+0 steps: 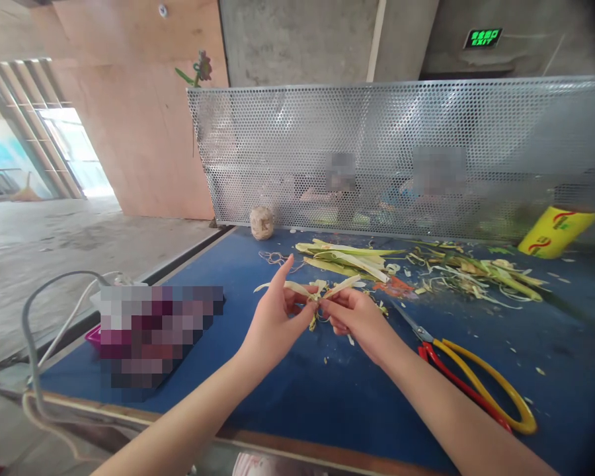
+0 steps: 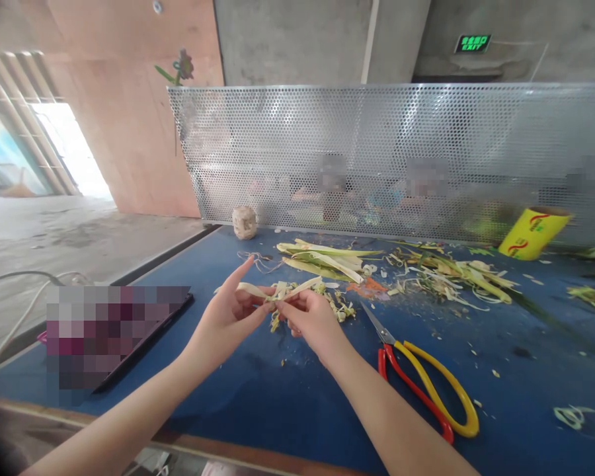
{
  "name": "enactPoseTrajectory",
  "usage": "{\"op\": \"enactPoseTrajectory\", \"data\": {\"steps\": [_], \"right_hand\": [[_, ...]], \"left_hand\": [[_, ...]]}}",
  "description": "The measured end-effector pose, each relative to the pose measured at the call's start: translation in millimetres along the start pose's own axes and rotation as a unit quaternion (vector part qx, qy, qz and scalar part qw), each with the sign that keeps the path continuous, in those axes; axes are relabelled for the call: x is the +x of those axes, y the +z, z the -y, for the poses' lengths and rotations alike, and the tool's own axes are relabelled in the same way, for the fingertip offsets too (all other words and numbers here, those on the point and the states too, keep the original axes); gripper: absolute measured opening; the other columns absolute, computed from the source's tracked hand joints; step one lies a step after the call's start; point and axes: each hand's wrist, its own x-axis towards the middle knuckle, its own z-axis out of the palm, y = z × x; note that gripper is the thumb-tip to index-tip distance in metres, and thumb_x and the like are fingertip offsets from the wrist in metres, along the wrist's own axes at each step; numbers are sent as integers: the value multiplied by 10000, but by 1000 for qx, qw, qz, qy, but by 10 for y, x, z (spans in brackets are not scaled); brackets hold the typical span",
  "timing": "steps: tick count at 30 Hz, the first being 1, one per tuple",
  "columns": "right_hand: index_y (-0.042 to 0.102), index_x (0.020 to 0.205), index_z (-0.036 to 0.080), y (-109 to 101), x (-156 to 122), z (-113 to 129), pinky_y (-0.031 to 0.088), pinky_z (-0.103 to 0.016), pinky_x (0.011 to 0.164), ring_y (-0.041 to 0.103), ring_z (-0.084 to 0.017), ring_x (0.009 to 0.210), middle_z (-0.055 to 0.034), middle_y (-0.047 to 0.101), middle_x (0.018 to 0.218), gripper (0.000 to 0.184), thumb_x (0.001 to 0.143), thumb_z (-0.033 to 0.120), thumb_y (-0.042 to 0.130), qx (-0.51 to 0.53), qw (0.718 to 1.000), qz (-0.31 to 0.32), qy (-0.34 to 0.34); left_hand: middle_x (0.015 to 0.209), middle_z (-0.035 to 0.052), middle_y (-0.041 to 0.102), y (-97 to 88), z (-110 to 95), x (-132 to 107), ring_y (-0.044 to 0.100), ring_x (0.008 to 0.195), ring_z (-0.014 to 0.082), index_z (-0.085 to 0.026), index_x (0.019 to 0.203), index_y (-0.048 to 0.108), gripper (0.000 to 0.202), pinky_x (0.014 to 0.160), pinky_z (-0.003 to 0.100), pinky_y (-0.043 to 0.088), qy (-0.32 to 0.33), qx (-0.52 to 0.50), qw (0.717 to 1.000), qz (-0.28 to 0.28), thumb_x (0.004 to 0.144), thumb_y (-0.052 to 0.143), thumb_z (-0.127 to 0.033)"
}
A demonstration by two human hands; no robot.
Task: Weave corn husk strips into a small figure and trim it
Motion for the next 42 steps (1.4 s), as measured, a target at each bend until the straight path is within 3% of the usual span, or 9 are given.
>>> {"op": "enactPoseTrajectory", "data": {"steps": [10, 14, 19, 22, 26, 30, 36, 39, 42], "right_hand": [[459, 572, 166, -89, 69, 29, 227, -185, 348, 311, -22, 330, 62, 481, 447, 390, 568, 463, 711, 37, 999, -26, -3], [490, 599, 165, -132, 64, 45, 288, -182, 325, 384, -39, 324, 54, 507, 466, 330, 622, 435, 679, -17, 999, -44, 0], [534, 665, 161, -144, 14, 43, 448, -224, 395, 587, -113, 442, -6, 600, 603, 215, 759, 354, 540, -95, 992, 43, 71], [541, 768, 184, -166, 5, 0, 506, -272, 499, 631, -144, 550, -5, 611, 664, 69, 769, 246, 512, -168, 984, 45, 28], [497, 931, 234, -208, 0, -41, 489, -277, 563, 620, -144, 597, 10, 610, 723, 196, 754, 149, 504, -347, 932, 1, -109], [501, 971, 262, -206, -52, -7, 440, -270, 565, 598, -156, 639, 8, 614, 761, 243, 761, 144, 531, -521, 827, -13, -210], [599, 847, 223, -223, -94, 45, 450, -295, 707, 583, -177, 814, -54, 614, 867, 133, 854, 197, 469, -590, 719, -29, -367], [616, 802, 219, -261, -54, 54, 447, -344, 759, 548, -200, 853, -69, 582, 896, 105, 829, 200, 516, -597, 688, -35, -410], [592, 839, 211, -307, 3, 45, 429, -381, 824, 523, -221, 947, -79, 579, 974, 90, 816, 163, 519, -577, 697, -15, -425]], "left_hand": [[896, 60, 675, 68, -77, 260, 638, 818, 180, -207, 1337, 300, 702, 747, 327, 503, 49, 98, 994, 21, 706, 605, -178], [884, 59, 678, 81, -6, 304, 642, 796, 178, -176, 1329, 301, 724, 763, 345, 500, 16, 50, 998, 17, 679, 622, -178], [828, 48, 682, 2, 96, 324, 644, 797, 175, -139, 1279, 356, 689, 769, 336, 495, -25, 13, 1000, -1, 654, 643, -164], [780, 39, 680, -31, 121, 359, 642, 744, 166, -122, 1254, 376, 690, 696, 301, 502, -59, -5, 998, -13, 628, 666, -150], [767, 40, 676, -15, 137, 371, 605, 626, 127, -116, 1248, 374, 699, 554, 241, 476, -84, -29, 996, -3, 617, 676, -129], [767, 35, 667, 19, 119, 335, 534, 503, 83, -119, 1245, 371, 681, 470, 219, 435, -105, -55, 993, 16, 631, 665, -122], [729, 28, 643, 28, 133, 286, 618, 769, 174, -115, 1303, 300, 725, 652, 278, 485, -54, 3, 998, 34, 656, 626, -105], [809, 31, 643, 25, 187, 264, 605, 742, 155, -148, 1367, 152, 804, 652, 287, 482, 10, 97, 994, 54, 686, 578, -103], [828, 32, 638, 22, 228, 251, 583, 707, 132, -137, 1382, 73, 819, 632, 271, 473, 65, 151, 983, 82, 706, 532, -84]]}}
